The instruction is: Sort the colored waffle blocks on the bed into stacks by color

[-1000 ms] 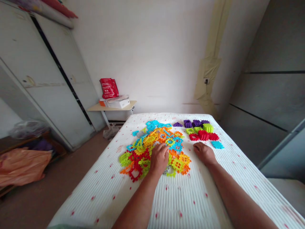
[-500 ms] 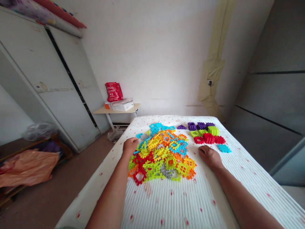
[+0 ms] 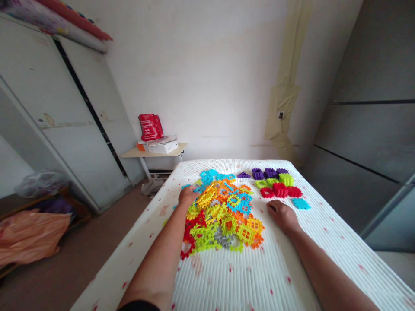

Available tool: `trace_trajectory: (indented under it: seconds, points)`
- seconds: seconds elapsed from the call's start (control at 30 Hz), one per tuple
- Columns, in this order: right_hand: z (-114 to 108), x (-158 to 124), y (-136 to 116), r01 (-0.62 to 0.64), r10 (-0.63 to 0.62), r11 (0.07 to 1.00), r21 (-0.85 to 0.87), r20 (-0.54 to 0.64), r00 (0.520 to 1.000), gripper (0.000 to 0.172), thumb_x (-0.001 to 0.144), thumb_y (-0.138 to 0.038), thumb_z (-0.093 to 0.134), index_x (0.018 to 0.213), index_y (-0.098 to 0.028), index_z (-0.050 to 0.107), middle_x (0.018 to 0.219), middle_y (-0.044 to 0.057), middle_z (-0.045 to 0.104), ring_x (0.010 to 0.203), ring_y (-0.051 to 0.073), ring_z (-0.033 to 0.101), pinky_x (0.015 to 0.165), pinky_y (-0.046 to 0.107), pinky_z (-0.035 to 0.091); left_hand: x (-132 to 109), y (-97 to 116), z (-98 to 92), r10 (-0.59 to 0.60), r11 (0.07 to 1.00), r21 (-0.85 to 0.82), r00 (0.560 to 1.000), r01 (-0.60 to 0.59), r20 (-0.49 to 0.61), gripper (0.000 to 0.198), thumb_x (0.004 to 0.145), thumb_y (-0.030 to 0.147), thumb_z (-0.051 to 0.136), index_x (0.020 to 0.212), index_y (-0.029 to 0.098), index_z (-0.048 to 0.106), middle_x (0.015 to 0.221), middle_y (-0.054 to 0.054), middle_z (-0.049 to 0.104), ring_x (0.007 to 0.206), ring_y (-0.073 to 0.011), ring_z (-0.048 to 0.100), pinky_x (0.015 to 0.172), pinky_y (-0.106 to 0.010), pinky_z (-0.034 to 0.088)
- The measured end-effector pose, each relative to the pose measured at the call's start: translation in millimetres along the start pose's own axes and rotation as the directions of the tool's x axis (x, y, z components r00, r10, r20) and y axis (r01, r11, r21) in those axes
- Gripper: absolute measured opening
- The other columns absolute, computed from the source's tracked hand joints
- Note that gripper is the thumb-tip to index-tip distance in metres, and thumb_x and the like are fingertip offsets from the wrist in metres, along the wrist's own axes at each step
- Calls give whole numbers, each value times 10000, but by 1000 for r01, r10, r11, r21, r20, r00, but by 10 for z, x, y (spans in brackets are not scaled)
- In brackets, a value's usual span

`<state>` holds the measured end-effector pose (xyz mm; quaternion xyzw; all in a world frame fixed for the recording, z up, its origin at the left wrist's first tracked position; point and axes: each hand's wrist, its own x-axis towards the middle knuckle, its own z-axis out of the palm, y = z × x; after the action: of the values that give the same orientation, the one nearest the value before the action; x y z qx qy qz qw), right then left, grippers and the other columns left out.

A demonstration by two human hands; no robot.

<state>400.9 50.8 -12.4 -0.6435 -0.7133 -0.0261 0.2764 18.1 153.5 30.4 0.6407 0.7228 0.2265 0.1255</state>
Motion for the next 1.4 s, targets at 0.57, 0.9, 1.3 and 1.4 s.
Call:
trace_trajectory:
  seconds: [0.57,0.9,1.3,1.4]
  points:
    - [11,-1,1,-2,2,1000,15,-18,1000,234,798,-235,448,837,-214,677,885,36,682,760,147,602,644,222,399,-560,268,-307,251,965,-11,939,-261,-233,453,682,199,615,1134,212,599,1088,-50,662,1023,-200,588,912,-298,441]
    - [-18,6,-18,-13,13,1000,10,7,1000,231,800,-232,447,839,-201,673,885,44,676,785,156,605,669,229,416,-1121,486,-128,344,832,-310,866,-460,-363,453,709,190,580,1160,231,574,1158,-48,615,1077,-196,561,951,-343,442]
    - [-158,-114,-749,271,-206,868,416,-194,959,448,860,-306,467,1303,-257,423,1246,103,509,810,147,596,716,308,515,-1568,726,121,447,582,-725,889,-369,-93,420,747,303,592,1158,217,581,1198,-80,599,1045,-207,580,884,-330,477]
    - [-180,-153,-935,361,-303,793,490,-198,932,336,885,-330,421,1190,-231,521,1183,103,554,950,185,579,786,325,498,-1627,770,124,485,496,-824,874,-274,2,413,736,337,610,1126,201,600,1183,-92,609,1054,-222,581,882,-332,479]
